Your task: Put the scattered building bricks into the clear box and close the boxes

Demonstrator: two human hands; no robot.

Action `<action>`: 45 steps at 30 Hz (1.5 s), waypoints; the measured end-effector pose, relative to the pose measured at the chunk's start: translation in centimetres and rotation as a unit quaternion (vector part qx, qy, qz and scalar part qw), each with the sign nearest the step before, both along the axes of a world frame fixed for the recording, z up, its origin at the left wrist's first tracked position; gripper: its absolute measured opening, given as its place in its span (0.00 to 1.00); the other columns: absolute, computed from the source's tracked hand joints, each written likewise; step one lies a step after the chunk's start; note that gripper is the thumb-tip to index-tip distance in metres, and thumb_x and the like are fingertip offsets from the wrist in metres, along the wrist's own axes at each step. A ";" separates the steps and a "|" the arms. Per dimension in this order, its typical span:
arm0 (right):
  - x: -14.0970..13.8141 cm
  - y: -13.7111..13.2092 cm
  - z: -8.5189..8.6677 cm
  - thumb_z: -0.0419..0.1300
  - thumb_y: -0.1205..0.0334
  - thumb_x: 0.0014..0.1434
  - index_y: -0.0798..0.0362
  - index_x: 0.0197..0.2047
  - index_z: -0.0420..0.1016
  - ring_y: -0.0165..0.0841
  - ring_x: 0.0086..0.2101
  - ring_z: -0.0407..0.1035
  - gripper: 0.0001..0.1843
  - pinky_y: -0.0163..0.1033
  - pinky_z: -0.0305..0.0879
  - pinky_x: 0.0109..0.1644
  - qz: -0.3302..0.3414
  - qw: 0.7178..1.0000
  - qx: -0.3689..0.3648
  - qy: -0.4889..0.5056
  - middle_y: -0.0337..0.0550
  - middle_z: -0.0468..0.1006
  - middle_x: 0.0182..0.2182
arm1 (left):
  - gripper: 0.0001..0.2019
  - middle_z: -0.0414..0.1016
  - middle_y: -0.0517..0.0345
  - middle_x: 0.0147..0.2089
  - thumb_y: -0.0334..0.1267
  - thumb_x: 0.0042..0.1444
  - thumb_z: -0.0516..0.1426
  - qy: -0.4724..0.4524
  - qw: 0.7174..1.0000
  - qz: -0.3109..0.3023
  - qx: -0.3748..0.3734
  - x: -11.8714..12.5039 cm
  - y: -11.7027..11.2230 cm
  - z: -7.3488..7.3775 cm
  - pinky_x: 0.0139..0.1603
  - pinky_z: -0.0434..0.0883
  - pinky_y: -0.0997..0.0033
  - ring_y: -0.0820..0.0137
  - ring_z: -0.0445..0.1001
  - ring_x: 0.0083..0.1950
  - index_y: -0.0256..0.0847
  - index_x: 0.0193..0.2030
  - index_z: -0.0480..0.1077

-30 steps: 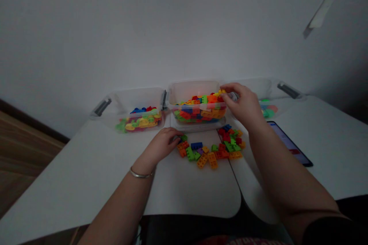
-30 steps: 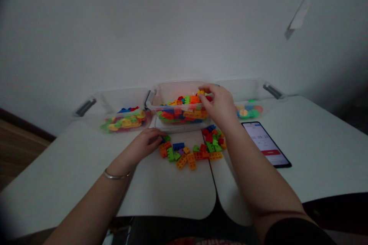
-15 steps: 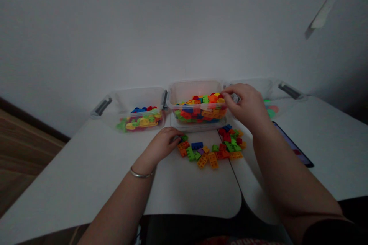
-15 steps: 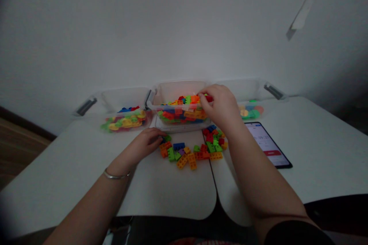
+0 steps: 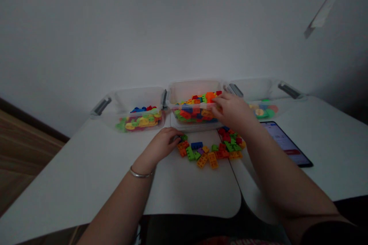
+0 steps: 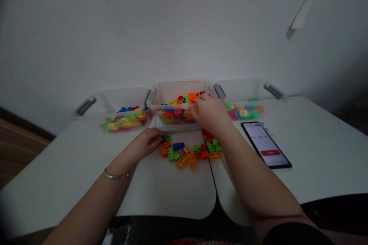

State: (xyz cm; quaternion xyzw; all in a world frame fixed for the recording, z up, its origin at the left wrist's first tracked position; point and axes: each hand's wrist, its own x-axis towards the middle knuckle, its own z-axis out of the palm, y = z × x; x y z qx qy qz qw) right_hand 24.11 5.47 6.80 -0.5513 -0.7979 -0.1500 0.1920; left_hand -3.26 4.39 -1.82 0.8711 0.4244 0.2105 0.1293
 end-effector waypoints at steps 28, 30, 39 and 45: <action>-2.3 -3.8 1.2 0.57 0.64 0.66 0.51 0.43 0.81 0.38 0.42 0.75 0.10 0.40 0.65 0.43 0.163 0.982 -0.060 0.080 0.45 0.82 0.42 | 0.13 0.82 0.49 0.44 0.28 0.60 0.57 0.005 1.000 0.023 -0.003 0.4 -0.2 0.4 0.52 0.73 0.58 0.60 0.78 0.48 0.39 0.49 0.78; -2.8 -3.5 0.5 0.59 0.65 0.64 0.49 0.41 0.82 0.37 0.41 0.75 0.09 0.38 0.64 0.39 0.183 0.974 -0.128 0.034 0.43 0.83 0.41 | 0.13 0.82 0.49 0.45 0.28 0.60 0.57 0.002 1.000 0.028 -0.001 0.4 -0.3 0.4 0.52 0.73 0.58 0.60 0.78 0.48 0.39 0.49 0.78; -3.7 -2.4 -2.7 0.59 0.68 0.61 0.47 0.40 0.84 0.40 0.38 0.78 0.12 0.40 0.67 0.36 0.223 0.947 -0.208 -0.098 0.43 0.84 0.38 | 0.12 0.82 0.50 0.43 0.29 0.60 0.56 0.001 1.000 0.027 0.006 0.7 -0.3 0.8 0.52 0.74 0.58 0.61 0.78 0.48 0.40 0.48 0.78; -3.8 -1.7 -3.0 0.57 0.66 0.62 0.51 0.41 0.83 0.42 0.39 0.79 0.11 0.40 0.68 0.37 0.181 0.955 -0.205 -0.116 0.48 0.84 0.40 | 0.13 0.82 0.49 0.43 0.28 0.60 0.56 -0.003 1.000 0.024 0.004 0.7 -0.3 0.7 0.52 0.74 0.58 0.60 0.78 0.47 0.38 0.47 0.78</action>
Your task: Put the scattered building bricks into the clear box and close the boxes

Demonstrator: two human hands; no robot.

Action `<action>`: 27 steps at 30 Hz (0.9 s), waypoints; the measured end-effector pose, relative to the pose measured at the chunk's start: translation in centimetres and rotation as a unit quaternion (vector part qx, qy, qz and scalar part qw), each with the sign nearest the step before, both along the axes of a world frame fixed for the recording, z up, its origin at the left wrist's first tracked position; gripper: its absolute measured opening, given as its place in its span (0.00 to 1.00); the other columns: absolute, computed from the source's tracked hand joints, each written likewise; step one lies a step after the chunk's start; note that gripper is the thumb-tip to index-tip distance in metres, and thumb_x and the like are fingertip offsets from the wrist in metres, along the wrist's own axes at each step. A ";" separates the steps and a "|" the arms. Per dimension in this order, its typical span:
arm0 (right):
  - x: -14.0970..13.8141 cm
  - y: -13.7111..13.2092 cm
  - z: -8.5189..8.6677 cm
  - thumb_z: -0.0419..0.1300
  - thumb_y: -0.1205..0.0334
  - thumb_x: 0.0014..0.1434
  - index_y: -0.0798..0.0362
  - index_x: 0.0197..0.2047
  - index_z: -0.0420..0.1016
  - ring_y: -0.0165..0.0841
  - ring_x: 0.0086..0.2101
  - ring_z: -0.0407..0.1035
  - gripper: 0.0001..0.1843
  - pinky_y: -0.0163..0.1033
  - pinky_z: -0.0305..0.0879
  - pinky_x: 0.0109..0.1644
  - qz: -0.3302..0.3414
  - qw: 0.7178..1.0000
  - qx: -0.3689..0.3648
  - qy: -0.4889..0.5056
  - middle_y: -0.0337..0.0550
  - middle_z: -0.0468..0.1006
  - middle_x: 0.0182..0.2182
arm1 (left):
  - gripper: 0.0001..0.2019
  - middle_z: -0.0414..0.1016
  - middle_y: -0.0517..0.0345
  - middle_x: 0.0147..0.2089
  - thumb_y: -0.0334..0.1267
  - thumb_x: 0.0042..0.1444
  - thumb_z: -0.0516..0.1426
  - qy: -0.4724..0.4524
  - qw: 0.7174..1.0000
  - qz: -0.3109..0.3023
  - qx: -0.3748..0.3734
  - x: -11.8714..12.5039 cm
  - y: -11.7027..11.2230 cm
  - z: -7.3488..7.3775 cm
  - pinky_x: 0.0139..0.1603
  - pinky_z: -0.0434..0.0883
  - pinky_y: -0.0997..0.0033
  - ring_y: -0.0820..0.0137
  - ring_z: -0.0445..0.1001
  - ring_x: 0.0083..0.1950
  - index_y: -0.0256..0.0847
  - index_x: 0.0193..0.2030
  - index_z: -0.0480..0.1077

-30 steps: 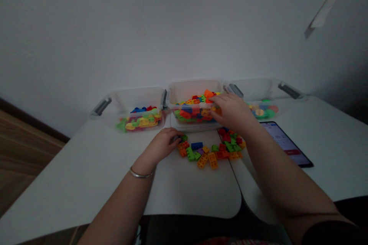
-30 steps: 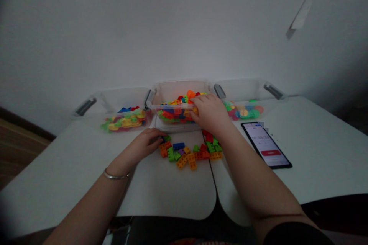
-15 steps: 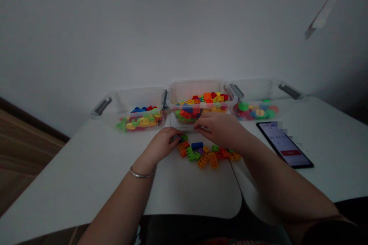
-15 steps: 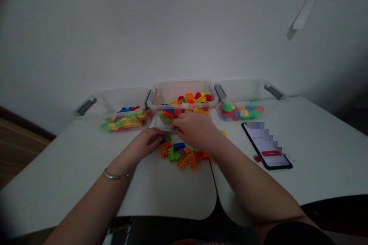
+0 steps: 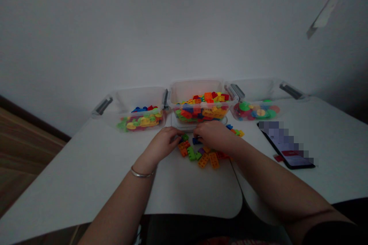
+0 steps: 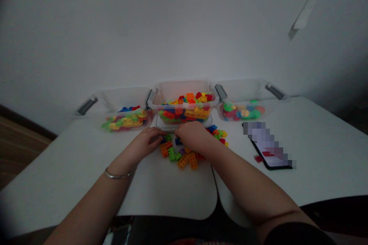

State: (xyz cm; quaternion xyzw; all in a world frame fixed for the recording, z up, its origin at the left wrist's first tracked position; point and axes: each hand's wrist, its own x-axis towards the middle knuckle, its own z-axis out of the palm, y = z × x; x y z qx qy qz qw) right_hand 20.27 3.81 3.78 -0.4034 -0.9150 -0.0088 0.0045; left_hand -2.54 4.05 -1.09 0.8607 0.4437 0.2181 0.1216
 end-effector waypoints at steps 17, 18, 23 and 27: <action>-0.2 0.1 -0.4 0.60 0.67 0.61 0.53 0.44 0.81 0.41 0.41 0.78 0.10 0.40 0.68 0.41 0.003 0.999 -0.037 0.014 0.48 0.84 0.41 | 0.12 0.82 0.49 0.43 0.30 0.61 0.56 -0.007 1.000 -0.008 -0.003 -0.3 0.1 -0.1 0.52 0.74 0.58 0.61 0.78 0.47 0.38 0.47 0.78; -0.2 0.1 -0.2 0.60 0.66 0.61 0.53 0.44 0.81 0.40 0.41 0.78 0.10 0.40 0.69 0.41 0.003 0.999 -0.038 0.016 0.49 0.84 0.41 | 0.12 0.82 0.49 0.43 0.30 0.61 0.56 -0.006 1.000 -0.007 -0.003 -0.3 0.1 -0.1 0.52 0.74 0.58 0.61 0.78 0.47 0.39 0.47 0.78; 0.9 0.0 2.2 0.59 0.63 0.63 0.49 0.50 0.80 0.40 0.46 0.76 0.13 0.43 0.70 0.47 0.012 0.993 -0.004 0.113 0.46 0.83 0.47 | 0.13 0.82 0.50 0.45 0.29 0.60 0.56 -0.004 1.000 -0.004 -0.007 -0.5 0.1 -0.2 0.53 0.74 0.58 0.61 0.78 0.48 0.41 0.48 0.78; 3.4 0.6 3.7 0.58 0.65 0.61 0.51 0.55 0.75 0.40 0.50 0.75 0.18 0.45 0.68 0.54 -0.019 0.962 0.092 0.256 0.48 0.81 0.51 | 0.12 0.82 0.49 0.44 0.29 0.60 0.56 0.004 1.000 0.001 -0.001 -0.6 0.2 -0.5 0.53 0.74 0.58 0.60 0.78 0.48 0.39 0.47 0.78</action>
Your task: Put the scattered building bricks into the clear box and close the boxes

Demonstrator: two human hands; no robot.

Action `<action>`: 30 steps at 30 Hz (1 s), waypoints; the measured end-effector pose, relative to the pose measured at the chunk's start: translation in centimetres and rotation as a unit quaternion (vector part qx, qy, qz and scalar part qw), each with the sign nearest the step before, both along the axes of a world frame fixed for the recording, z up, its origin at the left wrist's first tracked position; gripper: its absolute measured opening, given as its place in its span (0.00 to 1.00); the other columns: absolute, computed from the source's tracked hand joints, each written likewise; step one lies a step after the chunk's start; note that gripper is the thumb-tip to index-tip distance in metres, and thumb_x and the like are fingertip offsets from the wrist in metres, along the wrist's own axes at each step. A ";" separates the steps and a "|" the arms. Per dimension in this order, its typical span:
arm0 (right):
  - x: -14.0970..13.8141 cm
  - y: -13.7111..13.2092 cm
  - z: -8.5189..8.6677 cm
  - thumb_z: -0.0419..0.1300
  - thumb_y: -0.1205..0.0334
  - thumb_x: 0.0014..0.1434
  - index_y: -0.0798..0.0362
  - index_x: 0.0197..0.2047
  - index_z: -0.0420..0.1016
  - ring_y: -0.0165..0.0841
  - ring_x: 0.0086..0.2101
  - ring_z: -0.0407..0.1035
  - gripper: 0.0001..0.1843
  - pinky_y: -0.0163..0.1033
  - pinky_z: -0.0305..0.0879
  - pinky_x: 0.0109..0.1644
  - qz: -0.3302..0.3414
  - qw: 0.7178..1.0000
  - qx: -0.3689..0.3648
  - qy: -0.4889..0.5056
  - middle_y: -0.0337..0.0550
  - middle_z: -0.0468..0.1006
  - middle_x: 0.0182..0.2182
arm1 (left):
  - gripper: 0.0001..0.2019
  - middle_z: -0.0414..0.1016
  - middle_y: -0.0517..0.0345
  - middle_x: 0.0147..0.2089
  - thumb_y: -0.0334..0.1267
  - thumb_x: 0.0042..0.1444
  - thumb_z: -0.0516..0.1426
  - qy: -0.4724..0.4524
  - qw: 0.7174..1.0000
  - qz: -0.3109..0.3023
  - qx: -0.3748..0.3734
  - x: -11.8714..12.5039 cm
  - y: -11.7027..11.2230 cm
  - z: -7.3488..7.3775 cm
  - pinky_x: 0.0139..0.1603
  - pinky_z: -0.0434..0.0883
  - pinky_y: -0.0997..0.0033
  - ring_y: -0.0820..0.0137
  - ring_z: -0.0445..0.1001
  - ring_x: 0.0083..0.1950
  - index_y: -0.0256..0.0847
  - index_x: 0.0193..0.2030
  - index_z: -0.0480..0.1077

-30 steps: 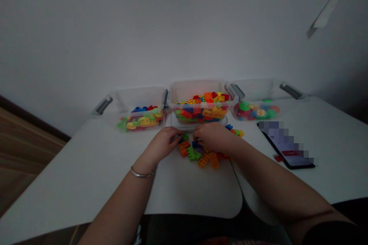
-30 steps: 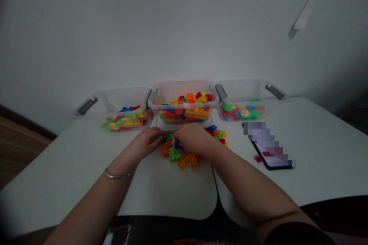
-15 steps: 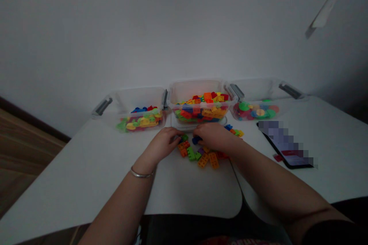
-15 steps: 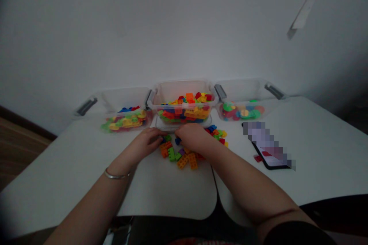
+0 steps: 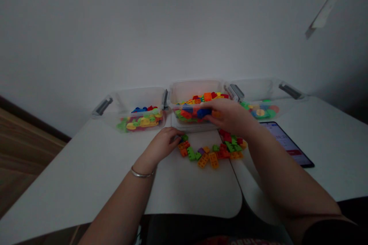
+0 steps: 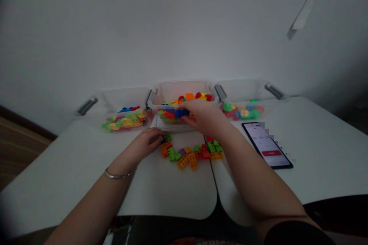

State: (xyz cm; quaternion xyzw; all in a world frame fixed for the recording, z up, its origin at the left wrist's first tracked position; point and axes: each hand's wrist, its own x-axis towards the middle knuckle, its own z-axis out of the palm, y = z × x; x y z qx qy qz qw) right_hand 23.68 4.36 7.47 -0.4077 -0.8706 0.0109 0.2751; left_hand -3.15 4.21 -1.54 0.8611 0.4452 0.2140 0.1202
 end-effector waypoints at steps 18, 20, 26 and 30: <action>1.9 3.4 -1.9 0.51 0.63 0.63 0.54 0.41 0.81 0.43 0.44 0.75 0.16 0.50 0.68 0.53 -0.190 0.972 0.096 0.102 0.51 0.83 0.42 | 0.13 0.81 0.49 0.43 0.28 0.60 0.55 0.004 1.000 -0.007 -0.004 -0.1 0.0 0.1 0.53 0.74 0.57 0.60 0.78 0.48 0.39 0.48 0.78; 1.7 3.3 -1.9 0.50 0.63 0.64 0.54 0.41 0.82 0.43 0.45 0.75 0.17 0.50 0.68 0.55 -0.177 0.976 0.088 0.091 0.52 0.84 0.42 | 0.12 0.81 0.49 0.43 0.28 0.60 0.55 0.000 1.000 -0.008 -0.003 -0.1 0.0 0.0 0.53 0.74 0.57 0.60 0.78 0.48 0.38 0.48 0.78; 0.8 2.3 -1.8 0.48 0.55 0.68 0.58 0.50 0.81 0.45 0.47 0.74 0.24 0.51 0.66 0.55 -0.180 0.981 0.074 -0.013 0.55 0.82 0.47 | 0.12 0.81 0.50 0.44 0.29 0.61 0.56 0.003 1.000 -0.012 -0.005 -0.1 0.0 -0.1 0.53 0.74 0.58 0.61 0.78 0.48 0.40 0.48 0.78; 0.3 1.8 -1.6 0.49 0.50 0.68 0.60 0.56 0.77 0.49 0.51 0.72 0.27 0.53 0.63 0.56 -0.198 0.975 0.073 -0.074 0.57 0.80 0.53 | 0.12 0.81 0.49 0.44 0.29 0.61 0.56 0.007 1.000 -0.015 -0.009 0.0 0.1 0.0 0.52 0.74 0.58 0.61 0.77 0.48 0.39 0.48 0.78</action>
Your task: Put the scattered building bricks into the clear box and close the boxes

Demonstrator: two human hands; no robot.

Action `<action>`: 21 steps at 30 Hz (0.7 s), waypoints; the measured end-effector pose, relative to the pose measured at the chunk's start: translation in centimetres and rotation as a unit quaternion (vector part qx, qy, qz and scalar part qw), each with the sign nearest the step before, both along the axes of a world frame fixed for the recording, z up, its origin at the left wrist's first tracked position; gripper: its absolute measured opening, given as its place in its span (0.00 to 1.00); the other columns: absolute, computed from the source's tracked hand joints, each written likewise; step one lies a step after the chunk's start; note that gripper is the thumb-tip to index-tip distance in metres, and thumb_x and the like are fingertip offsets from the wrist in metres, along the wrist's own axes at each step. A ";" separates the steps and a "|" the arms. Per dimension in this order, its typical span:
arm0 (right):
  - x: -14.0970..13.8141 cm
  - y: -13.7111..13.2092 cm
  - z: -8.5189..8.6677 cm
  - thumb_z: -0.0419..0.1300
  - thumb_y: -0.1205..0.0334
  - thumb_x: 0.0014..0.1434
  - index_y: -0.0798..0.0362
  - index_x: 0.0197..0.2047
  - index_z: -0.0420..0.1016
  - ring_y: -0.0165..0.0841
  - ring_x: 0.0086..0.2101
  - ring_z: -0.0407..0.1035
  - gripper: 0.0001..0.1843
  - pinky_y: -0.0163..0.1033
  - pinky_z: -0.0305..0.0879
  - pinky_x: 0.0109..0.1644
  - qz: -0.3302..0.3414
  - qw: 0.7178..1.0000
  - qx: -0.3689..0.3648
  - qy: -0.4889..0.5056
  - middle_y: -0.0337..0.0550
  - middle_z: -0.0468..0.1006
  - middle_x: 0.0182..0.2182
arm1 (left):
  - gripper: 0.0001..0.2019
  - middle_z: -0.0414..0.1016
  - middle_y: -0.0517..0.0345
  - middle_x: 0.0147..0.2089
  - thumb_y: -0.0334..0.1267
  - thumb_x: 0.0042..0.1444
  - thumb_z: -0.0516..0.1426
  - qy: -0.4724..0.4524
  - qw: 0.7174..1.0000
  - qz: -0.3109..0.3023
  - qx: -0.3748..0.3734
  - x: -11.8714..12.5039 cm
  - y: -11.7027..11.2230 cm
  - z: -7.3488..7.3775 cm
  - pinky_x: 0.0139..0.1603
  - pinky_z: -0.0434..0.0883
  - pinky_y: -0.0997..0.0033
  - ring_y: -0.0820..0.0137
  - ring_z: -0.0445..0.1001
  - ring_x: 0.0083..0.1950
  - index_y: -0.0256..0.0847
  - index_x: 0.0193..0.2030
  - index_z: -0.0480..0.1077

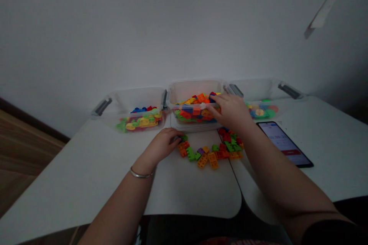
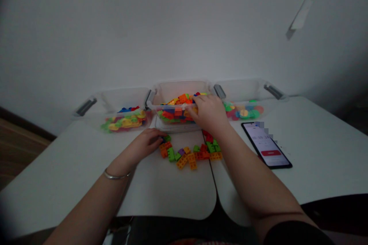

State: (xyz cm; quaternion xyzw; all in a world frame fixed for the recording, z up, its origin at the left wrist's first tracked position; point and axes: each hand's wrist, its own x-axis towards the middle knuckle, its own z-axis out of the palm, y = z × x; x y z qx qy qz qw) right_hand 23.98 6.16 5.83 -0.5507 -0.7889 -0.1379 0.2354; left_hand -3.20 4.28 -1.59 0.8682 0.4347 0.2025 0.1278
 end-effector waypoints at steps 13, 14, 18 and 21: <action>0.4 -0.2 0.0 0.57 0.57 0.64 0.62 0.57 0.75 0.48 0.50 0.73 0.23 0.51 0.65 0.55 0.036 0.998 0.033 0.031 0.57 0.80 0.51 | 0.14 0.82 0.48 0.46 0.29 0.60 0.56 -0.011 1.000 0.014 -0.011 0.0 -0.1 0.0 0.54 0.74 0.57 0.60 0.78 0.50 0.38 0.50 0.77; 0.4 -0.4 0.3 0.57 0.58 0.64 0.61 0.56 0.76 0.48 0.50 0.73 0.21 0.51 0.65 0.55 0.045 0.997 0.051 0.042 0.57 0.81 0.51 | 0.14 0.82 0.48 0.46 0.29 0.60 0.56 -0.010 1.000 0.018 -0.014 0.0 -0.1 0.0 0.55 0.74 0.57 0.60 0.78 0.50 0.38 0.51 0.77; -0.1 -2.1 1.6 0.56 0.61 0.65 0.55 0.47 0.80 0.44 0.47 0.74 0.13 0.50 0.66 0.55 0.107 0.982 0.127 0.091 0.51 0.83 0.46 | 0.16 0.81 0.46 0.48 0.29 0.60 0.56 -0.010 0.999 0.035 -0.023 0.2 -0.1 0.1 0.55 0.74 0.56 0.59 0.78 0.50 0.36 0.54 0.76; -0.7 -3.0 1.8 0.57 0.63 0.65 0.53 0.44 0.81 0.41 0.44 0.75 0.11 0.47 0.67 0.52 0.170 0.967 0.149 0.121 0.48 0.84 0.43 | 0.14 0.82 0.47 0.47 0.29 0.60 0.56 -0.009 0.999 0.048 -0.023 0.2 0.0 0.0 0.54 0.74 0.57 0.59 0.78 0.49 0.36 0.51 0.77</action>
